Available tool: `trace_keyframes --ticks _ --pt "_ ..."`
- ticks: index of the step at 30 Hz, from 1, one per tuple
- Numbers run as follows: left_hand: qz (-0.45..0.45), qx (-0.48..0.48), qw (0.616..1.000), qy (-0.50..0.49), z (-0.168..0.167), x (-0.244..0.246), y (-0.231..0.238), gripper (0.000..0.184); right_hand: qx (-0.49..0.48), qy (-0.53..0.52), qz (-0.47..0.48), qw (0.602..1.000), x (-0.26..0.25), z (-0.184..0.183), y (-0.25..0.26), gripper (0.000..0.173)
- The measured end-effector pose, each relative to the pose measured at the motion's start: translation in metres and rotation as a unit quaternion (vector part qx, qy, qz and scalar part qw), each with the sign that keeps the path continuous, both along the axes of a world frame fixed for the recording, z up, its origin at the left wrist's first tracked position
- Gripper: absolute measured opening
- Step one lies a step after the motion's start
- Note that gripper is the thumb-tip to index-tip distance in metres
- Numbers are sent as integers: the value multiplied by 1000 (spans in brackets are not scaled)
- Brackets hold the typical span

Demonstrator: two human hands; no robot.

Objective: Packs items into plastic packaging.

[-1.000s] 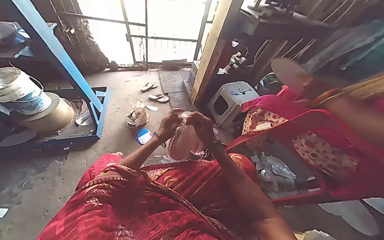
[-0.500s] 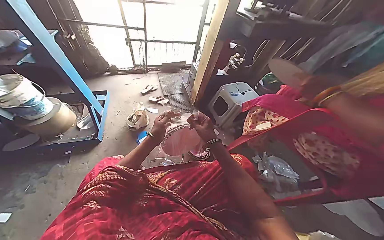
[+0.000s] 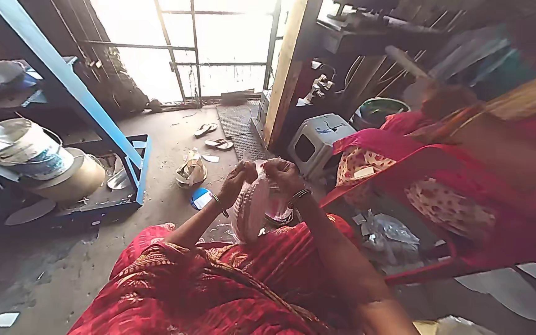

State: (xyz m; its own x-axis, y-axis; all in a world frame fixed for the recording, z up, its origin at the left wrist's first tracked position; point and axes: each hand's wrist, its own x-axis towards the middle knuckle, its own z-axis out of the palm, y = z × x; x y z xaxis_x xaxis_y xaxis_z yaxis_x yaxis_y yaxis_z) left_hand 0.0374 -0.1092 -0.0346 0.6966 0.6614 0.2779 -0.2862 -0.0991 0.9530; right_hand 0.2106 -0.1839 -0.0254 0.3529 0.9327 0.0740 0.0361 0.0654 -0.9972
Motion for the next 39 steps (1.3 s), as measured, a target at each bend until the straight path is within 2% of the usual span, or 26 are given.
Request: trace_keyframes --ticks 2,5,9,11,14,15,19,22,23,26,27,30,33,37,39 --pt "35 -6 999 -4 2 2 2 24 15 10 14 1000 0 4 -2 12" --pt "76 -6 995 64 3 4 5 26 55 18 57 997 -3 2 -3 8" --pt "62 -3 996 70 -4 6 8 38 81 56 135 986 0 0 -4 28" --pt "46 -25 998 45 3 5 6 44 104 80 115 985 0 3 -5 26" --pt "9 -47 999 18 15 5 4 67 116 96 35 988 -3 4 -4 20" --pt "-1 -52 999 10 18 5 3 68 113 96 14 989 -3 3 -3 18" --pt "-2 -104 994 -10 21 11 -10 40 104 93 -19 990 -7 2 -1 12" --pt "-14 -91 996 -21 16 14 -12 29 87 96 -8 992 -11 4 -3 13" --pt "-12 -93 995 -19 16 15 -13 28 80 91 0 993 -12 4 -3 15" --pt "-6 -120 993 8 18 15 -13 51 86 78 23 993 -11 1 -1 27" --pt "-10 -118 993 18 19 15 -12 54 89 67 30 993 -9 0 0 29" --pt "-37 -108 993 31 18 14 -9 36 110 64 35 991 -3 -2 0 23" --pt "-41 -118 992 23 18 14 -8 35 104 22 38 994 -1 -1 -1 23" --pt "-8 -151 988 14 9 18 -10 35 92 -88 37 991 0 -3 -2 22" --pt "18 -162 987 6 9 20 -11 24 107 -154 45 981 0 -2 -1 20"
